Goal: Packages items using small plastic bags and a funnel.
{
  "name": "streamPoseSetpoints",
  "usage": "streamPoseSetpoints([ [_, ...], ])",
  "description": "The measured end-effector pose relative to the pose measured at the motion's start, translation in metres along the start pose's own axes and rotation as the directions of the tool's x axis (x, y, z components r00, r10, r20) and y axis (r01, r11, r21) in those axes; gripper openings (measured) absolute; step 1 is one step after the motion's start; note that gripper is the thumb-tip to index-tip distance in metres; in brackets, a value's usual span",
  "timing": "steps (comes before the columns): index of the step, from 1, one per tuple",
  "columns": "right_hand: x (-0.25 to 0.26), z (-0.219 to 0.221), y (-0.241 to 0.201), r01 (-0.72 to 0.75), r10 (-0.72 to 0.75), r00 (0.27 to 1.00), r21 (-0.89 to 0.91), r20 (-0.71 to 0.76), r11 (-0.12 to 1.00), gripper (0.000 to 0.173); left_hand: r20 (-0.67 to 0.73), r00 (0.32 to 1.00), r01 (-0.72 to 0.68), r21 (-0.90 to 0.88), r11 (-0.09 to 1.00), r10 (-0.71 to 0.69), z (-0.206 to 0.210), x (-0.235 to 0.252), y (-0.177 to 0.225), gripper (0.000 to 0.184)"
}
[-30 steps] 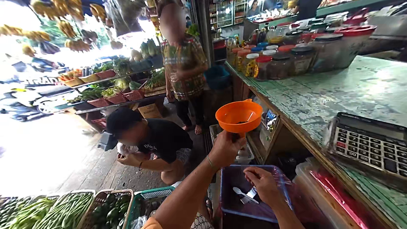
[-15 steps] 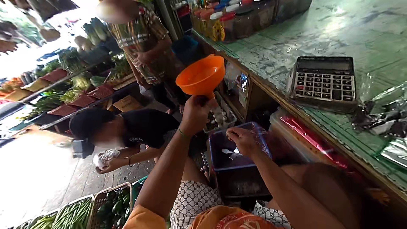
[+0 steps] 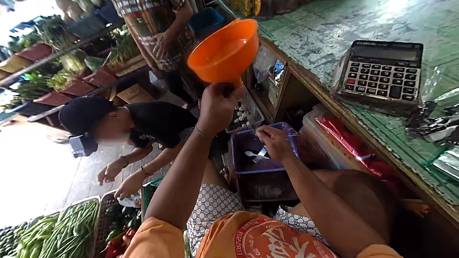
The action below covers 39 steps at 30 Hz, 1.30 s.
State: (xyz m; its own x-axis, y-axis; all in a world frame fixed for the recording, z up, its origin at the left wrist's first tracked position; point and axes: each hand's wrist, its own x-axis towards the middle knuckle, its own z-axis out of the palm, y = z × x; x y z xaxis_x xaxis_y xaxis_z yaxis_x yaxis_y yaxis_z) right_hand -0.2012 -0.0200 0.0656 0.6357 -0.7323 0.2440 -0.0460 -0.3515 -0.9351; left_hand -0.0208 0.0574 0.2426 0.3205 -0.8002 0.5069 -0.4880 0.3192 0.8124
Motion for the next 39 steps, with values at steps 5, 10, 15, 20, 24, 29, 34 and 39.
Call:
streamPoseSetpoints([
  [5,0.0,-0.001,0.003,0.02,-0.02,1.0,-0.008,-0.012,1.0,0.026,-0.016,1.0,0.025,-0.039,0.999,-0.025,0.0,-0.003,-0.002,0.018],
  [10,0.003,0.0,0.001,0.034,-0.033,0.999,0.014,-0.005,0.999,0.023,-0.048,0.999,0.019,-0.04,0.999,-0.021,-0.001,-0.005,-0.002,0.015],
  [15,-0.001,0.008,-0.005,0.061,-0.06,0.998,0.057,-0.013,0.996,0.021,-0.011,0.993,0.119,0.052,0.992,-0.118,-0.009,-0.02,0.016,0.018],
  [20,-0.004,0.014,-0.006,0.058,-0.057,0.998,0.049,-0.021,0.997,0.02,0.005,0.981,0.193,0.032,0.981,-0.194,-0.013,-0.02,0.01,0.014],
  [24,-0.004,0.019,-0.002,0.031,-0.034,0.999,0.11,0.025,0.993,0.014,-0.013,0.985,0.171,0.043,0.984,-0.17,-0.02,-0.021,0.011,0.019],
  [29,-0.004,0.031,0.01,0.034,-0.046,0.997,0.199,0.055,0.979,0.015,0.019,0.989,0.146,0.054,0.988,-0.147,-0.032,-0.023,0.012,0.017],
  [34,-0.004,0.036,0.014,0.053,-0.065,0.997,0.219,0.045,0.974,0.016,0.017,0.99,0.143,0.045,0.989,-0.143,-0.037,-0.024,0.008,0.016],
  [39,-0.002,0.035,0.012,0.072,-0.082,0.996,0.228,0.034,0.971,0.016,0.015,0.992,0.122,0.039,0.992,-0.122,-0.037,-0.026,0.011,0.017],
])
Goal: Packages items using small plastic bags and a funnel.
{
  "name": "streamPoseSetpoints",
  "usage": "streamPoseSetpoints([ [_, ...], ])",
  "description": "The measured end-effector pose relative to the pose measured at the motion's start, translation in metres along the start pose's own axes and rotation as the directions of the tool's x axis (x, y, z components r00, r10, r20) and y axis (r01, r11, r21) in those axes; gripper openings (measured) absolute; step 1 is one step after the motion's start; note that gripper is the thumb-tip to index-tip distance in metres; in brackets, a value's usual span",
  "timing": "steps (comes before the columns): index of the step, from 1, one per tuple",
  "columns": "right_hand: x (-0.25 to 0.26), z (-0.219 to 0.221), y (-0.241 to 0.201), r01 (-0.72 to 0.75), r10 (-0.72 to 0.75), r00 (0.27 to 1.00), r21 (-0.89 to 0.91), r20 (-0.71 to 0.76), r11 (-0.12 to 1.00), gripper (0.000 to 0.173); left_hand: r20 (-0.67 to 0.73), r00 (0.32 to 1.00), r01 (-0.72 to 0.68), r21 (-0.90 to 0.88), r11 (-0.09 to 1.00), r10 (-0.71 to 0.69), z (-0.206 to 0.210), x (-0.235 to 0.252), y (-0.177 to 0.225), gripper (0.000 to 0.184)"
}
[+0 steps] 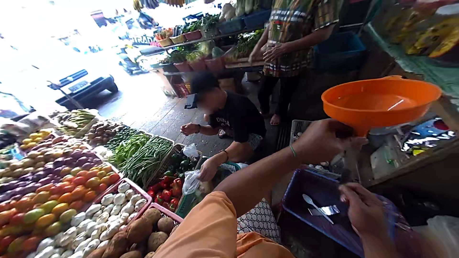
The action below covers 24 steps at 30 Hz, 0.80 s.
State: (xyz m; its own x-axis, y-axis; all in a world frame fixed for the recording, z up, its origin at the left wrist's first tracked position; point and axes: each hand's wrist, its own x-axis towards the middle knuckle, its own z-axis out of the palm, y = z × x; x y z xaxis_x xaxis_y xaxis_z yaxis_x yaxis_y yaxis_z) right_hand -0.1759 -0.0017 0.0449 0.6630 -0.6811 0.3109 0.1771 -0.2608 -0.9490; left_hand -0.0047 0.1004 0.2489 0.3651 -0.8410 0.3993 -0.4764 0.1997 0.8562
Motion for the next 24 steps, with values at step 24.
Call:
streamPoseSetpoints([
  [24,0.007,-0.028,-0.014,-0.228,0.227,0.974,0.028,0.019,0.973,0.019,0.01,0.993,-0.12,-0.107,0.987,0.122,0.017,0.009,-0.009,0.023],
])
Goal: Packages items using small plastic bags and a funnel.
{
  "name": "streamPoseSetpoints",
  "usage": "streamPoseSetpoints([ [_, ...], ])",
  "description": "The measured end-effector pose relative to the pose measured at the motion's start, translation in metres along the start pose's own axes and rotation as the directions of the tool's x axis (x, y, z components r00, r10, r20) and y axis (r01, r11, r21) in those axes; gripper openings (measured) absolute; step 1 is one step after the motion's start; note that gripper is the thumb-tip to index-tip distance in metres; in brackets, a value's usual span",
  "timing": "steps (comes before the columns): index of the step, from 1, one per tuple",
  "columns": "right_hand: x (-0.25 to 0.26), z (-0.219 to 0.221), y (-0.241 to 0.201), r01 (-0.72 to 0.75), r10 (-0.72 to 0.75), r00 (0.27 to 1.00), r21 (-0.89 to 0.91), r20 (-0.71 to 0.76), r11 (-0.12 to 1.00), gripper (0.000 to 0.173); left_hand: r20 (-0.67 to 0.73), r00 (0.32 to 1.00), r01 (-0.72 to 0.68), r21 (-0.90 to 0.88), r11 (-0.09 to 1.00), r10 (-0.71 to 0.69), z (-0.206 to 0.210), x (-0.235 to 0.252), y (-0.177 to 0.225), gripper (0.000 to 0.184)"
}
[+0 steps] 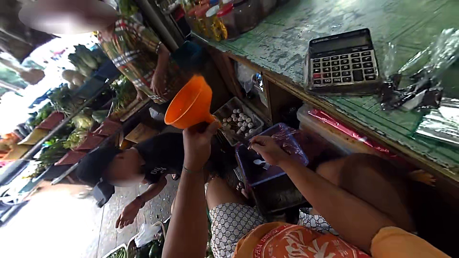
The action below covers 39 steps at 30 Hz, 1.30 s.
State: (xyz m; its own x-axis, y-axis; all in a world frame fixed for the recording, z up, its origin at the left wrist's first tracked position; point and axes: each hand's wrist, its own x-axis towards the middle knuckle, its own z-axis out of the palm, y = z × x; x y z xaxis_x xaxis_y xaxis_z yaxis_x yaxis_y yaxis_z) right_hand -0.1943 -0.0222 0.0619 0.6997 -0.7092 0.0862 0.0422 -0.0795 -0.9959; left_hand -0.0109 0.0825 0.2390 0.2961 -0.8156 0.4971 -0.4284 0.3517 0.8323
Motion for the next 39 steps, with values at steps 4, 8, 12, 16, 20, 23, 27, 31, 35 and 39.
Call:
streamPoseSetpoints([
  [4,0.004,-0.019,-0.005,-0.16,0.181,0.982,-0.269,0.056,0.95,0.029,0.108,0.993,0.039,-0.014,0.999,-0.037,0.007,-0.003,-0.004,0.03],
  [8,-0.015,-0.034,-0.047,0.092,-0.115,0.988,-0.209,-0.102,0.974,0.036,0.237,0.964,0.118,0.033,0.992,-0.122,0.017,-0.019,-0.032,0.036],
  [12,-0.023,-0.045,-0.076,0.317,-0.34,0.936,-0.201,-0.089,0.927,0.071,0.29,0.896,0.283,0.21,0.936,-0.336,0.031,-0.042,-0.08,0.03],
  [16,-0.006,-0.048,-0.018,0.093,-0.109,0.994,-0.432,-0.012,0.897,0.033,0.336,0.805,0.344,0.408,0.846,-0.49,0.059,-0.067,-0.158,0.024],
  [20,0.007,-0.04,0.046,-0.156,0.129,0.988,-0.486,-0.089,0.86,0.026,0.346,0.664,0.449,0.525,0.723,-0.663,0.094,-0.104,-0.23,0.022],
  [23,0.007,-0.046,0.091,-0.326,0.253,0.944,-0.487,-0.212,0.81,0.029,0.302,0.575,0.508,0.596,0.621,-0.76,0.111,-0.134,-0.278,0.021],
  [27,0.001,-0.059,0.156,-0.599,0.508,0.8,-0.439,-0.318,0.67,0.035,0.143,0.587,0.625,0.546,0.558,-0.797,0.106,-0.139,-0.275,0.023],
  [31,-0.01,-0.061,0.185,-0.777,0.747,0.616,-0.352,-0.252,0.522,0.039,0.092,0.637,0.627,0.514,0.585,-0.765,0.085,-0.123,-0.249,0.016],
  [35,-0.008,-0.057,0.17,-0.734,0.742,0.619,-0.528,-0.259,0.428,0.039,0.097,0.756,0.531,0.487,0.693,-0.647,0.069,-0.108,-0.208,0.011],
  [39,0.01,-0.039,0.133,-0.515,0.583,0.81,-0.545,-0.057,0.662,0.03,0.176,0.902,0.26,0.506,0.822,-0.393,0.053,-0.078,-0.148,0.015],
])
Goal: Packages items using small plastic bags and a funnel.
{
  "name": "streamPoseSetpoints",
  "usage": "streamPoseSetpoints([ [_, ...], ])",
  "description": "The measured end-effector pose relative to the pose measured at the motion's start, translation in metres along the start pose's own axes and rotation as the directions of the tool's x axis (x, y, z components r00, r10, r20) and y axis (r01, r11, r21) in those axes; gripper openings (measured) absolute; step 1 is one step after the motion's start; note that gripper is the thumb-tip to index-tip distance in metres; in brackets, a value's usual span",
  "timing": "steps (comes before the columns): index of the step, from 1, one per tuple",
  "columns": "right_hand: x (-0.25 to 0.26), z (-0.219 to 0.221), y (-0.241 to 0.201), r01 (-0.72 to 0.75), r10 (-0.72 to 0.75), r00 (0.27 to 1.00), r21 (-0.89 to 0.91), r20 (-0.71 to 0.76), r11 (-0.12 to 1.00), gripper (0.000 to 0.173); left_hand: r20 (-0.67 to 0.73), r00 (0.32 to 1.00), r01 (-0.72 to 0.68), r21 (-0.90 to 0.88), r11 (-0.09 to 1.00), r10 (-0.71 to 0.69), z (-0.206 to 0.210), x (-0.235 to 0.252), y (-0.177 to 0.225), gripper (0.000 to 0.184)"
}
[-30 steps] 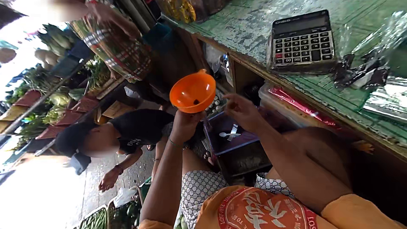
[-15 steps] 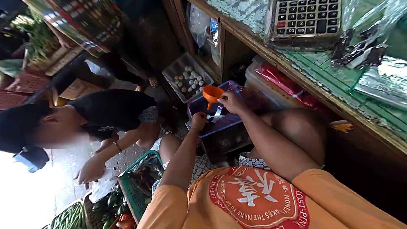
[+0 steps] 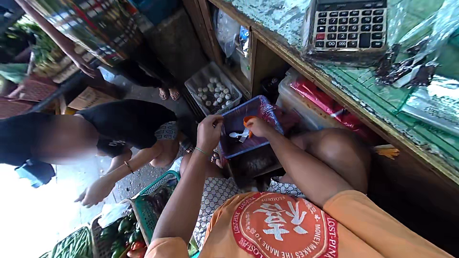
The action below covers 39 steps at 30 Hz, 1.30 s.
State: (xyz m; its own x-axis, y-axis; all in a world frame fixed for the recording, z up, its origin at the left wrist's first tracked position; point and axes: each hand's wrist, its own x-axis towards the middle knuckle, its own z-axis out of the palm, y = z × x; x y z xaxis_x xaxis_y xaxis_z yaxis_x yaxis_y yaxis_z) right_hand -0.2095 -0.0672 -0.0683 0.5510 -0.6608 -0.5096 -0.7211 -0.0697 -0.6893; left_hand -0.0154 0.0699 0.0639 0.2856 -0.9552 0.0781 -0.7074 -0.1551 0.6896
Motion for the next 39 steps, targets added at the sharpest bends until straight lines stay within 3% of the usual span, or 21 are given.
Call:
streamPoseSetpoints([
  [4,-0.048,-0.028,-0.092,0.433,-0.431,0.901,0.166,-0.047,0.886,0.039,-0.024,0.989,-0.143,0.023,0.989,0.144,-0.051,0.004,0.046,0.009],
  [6,-0.067,-0.034,-0.12,0.535,-0.529,0.845,0.098,-0.083,0.839,0.038,-0.012,0.975,-0.221,0.001,0.975,0.221,-0.069,0.002,0.07,0.009],
  [9,-0.074,-0.04,-0.14,0.609,-0.611,0.789,-0.054,-0.063,0.792,0.02,-0.099,0.935,-0.347,-0.064,0.936,0.34,-0.097,0.014,0.092,0.009],
  [13,-0.094,-0.047,-0.151,0.583,-0.583,0.812,0.027,-0.025,0.812,0.014,-0.228,0.899,-0.401,-0.079,0.913,0.375,-0.136,0.019,0.111,0.008],
  [18,-0.113,-0.045,-0.154,0.612,-0.611,0.79,0.029,-0.048,0.79,0.021,-0.258,0.867,-0.463,-0.097,0.881,0.427,-0.16,0.014,0.124,0.007],
  [22,-0.116,-0.043,-0.149,0.669,-0.667,0.742,0.023,-0.058,0.743,0.018,-0.204,0.832,-0.519,0.04,0.854,0.516,-0.163,0.014,0.132,0.01],
  [25,-0.114,-0.041,-0.142,0.655,-0.657,0.743,-0.063,-0.127,0.753,0.027,-0.197,0.813,-0.543,0.079,0.836,0.548,-0.16,0.015,0.135,0.012],
  [31,-0.115,-0.043,-0.131,0.659,-0.66,0.739,-0.059,-0.136,0.75,0.021,-0.226,0.777,-0.566,0.156,0.81,0.587,-0.156,0.019,0.141,0.012],
  [35,-0.117,-0.046,-0.12,0.611,-0.589,0.791,0.171,-0.166,0.773,0.017,-0.241,0.779,-0.57,0.115,0.814,0.579,-0.155,0.02,0.146,0.012],
  [39,-0.123,-0.046,-0.111,0.592,-0.568,0.794,0.491,-0.218,0.639,0.015,-0.273,0.783,-0.589,-0.033,0.808,0.559,-0.154,0.022,0.154,0.012],
])
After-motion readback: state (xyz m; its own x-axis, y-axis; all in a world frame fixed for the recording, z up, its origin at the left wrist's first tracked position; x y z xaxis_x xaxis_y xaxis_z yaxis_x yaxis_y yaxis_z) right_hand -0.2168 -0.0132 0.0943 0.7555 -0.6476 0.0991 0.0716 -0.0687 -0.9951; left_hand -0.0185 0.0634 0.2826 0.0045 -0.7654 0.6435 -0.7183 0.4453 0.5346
